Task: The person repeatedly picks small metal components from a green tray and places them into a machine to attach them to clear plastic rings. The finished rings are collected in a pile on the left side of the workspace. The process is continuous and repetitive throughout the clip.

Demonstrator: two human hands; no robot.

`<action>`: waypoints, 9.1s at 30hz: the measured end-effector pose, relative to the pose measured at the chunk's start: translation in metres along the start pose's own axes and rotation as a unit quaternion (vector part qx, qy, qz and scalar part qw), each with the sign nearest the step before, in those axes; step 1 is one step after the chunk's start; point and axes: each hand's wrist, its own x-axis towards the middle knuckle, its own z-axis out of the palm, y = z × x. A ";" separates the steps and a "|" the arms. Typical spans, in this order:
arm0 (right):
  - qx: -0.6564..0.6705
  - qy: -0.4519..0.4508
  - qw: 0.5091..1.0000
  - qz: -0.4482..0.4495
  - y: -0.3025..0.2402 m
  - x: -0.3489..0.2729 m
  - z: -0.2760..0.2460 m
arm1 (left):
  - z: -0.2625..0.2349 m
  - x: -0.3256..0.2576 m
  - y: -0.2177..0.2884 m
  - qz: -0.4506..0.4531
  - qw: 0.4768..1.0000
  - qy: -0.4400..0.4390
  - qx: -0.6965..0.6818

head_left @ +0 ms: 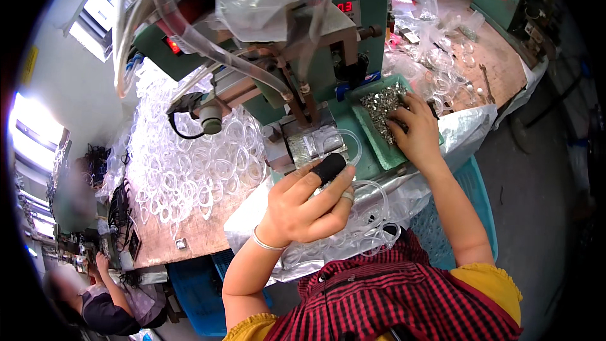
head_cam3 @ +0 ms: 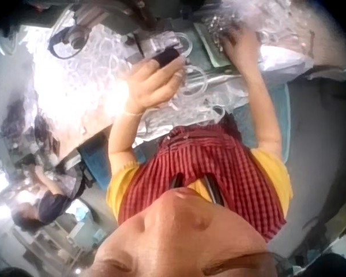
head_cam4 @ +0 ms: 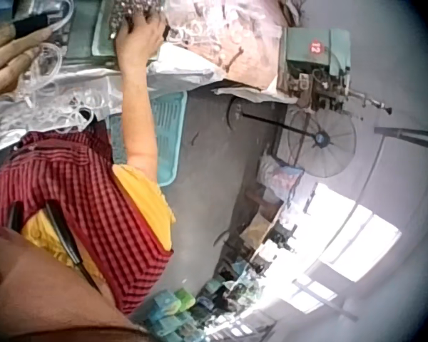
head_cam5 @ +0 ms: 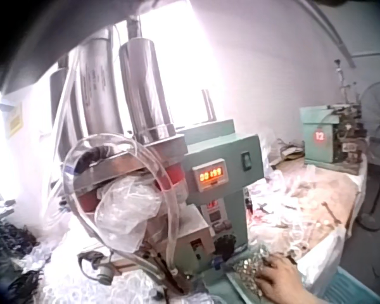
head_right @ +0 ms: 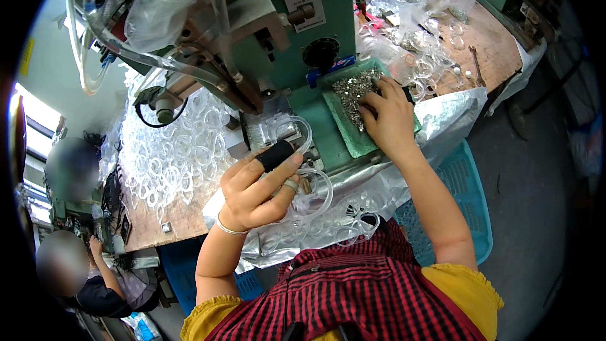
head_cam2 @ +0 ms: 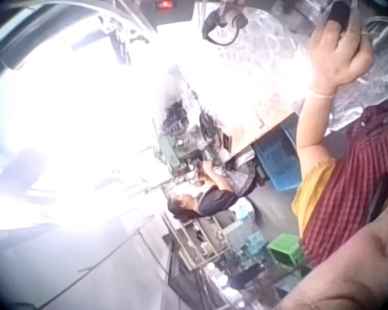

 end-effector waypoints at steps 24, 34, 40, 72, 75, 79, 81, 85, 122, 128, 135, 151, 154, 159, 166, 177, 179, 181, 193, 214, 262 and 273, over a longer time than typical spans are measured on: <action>0.275 0.005 0.953 0.128 -0.034 0.026 -0.003 | -0.198 -0.290 -0.103 -0.607 0.737 -0.243 0.173; 0.161 0.122 0.969 0.146 0.019 -0.050 -0.047 | -0.101 -0.226 -0.044 -0.538 0.809 -0.134 0.196; 0.349 -0.030 0.927 0.133 -0.041 -0.022 -0.070 | -0.086 -0.141 -0.048 -0.497 0.843 0.044 0.203; 0.034 0.007 0.999 0.031 -0.024 0.016 -0.012 | -0.023 0.013 0.003 -0.040 0.999 -0.018 -0.024; -0.016 0.040 0.999 0.003 -0.005 0.001 0.002 | -0.001 0.001 0.002 0.004 1.000 -0.005 0.011; 0.012 0.042 0.999 0.003 -0.004 0.007 0.006 | -0.001 -0.006 -0.004 -0.005 1.000 0.006 -0.015; 0.008 0.012 1.000 0.027 -0.002 0.009 0.008 | 0.000 -0.012 0.000 -0.029 0.999 0.011 -0.032; -0.048 -0.002 0.999 0.016 -0.019 0.008 0.006 | -0.005 -0.026 0.031 -0.164 0.982 0.066 -0.063; 0.557 -0.128 0.811 0.121 -0.095 0.048 -0.022 | -0.068 -0.103 -0.048 -0.612 0.709 0.326 -0.131; 0.630 -0.100 0.754 0.153 -0.101 0.051 -0.011 | -0.027 -0.141 -0.012 -0.689 0.558 0.315 -0.340; 0.627 -0.134 0.753 0.148 -0.127 0.052 -0.026 | -0.052 0.016 -0.023 -0.349 0.870 0.331 -0.108; 0.046 0.040 0.998 -0.001 -0.056 0.018 -0.016 | -0.025 0.017 0.035 -0.628 0.317 -0.034 -0.710; -0.049 0.014 0.998 0.034 -0.013 0.004 -0.002 | -0.014 0.030 0.031 -0.689 0.333 -0.007 -0.644; 0.008 0.010 1.000 0.021 0.001 0.001 0.006 | -0.002 0.016 0.038 -0.699 0.350 0.047 -0.622; 0.216 0.034 0.973 0.078 0.029 0.002 0.015 | -0.012 -0.037 0.041 -0.584 0.452 0.001 -0.675; 0.454 0.092 0.865 0.193 0.005 0.016 0.028 | -0.180 -0.195 -0.019 -0.615 0.740 -0.024 0.270; 0.449 0.075 0.868 0.195 -0.027 0.025 0.023 | -0.153 -0.198 -0.021 -0.568 0.711 -0.182 0.372; 0.446 0.045 0.874 0.190 -0.035 0.026 0.024 | -0.122 -0.225 -0.027 -0.599 0.664 -0.191 0.405; 0.301 0.045 0.940 0.152 -0.012 -0.041 -0.057 | -0.118 -0.193 -0.026 -0.607 0.755 0.163 0.188; 0.596 -0.147 0.777 0.136 -0.122 0.053 -0.037 | -0.050 0.003 -0.013 -0.361 0.841 0.353 -0.193; 0.291 0.072 0.944 0.135 -0.034 0.003 -0.001 | -0.068 -0.189 -0.052 -0.526 0.830 -0.092 0.161; 0.395 -0.029 0.915 0.076 -0.060 -0.008 -0.077 | -0.067 -0.210 -0.059 -0.749 0.631 0.152 -0.135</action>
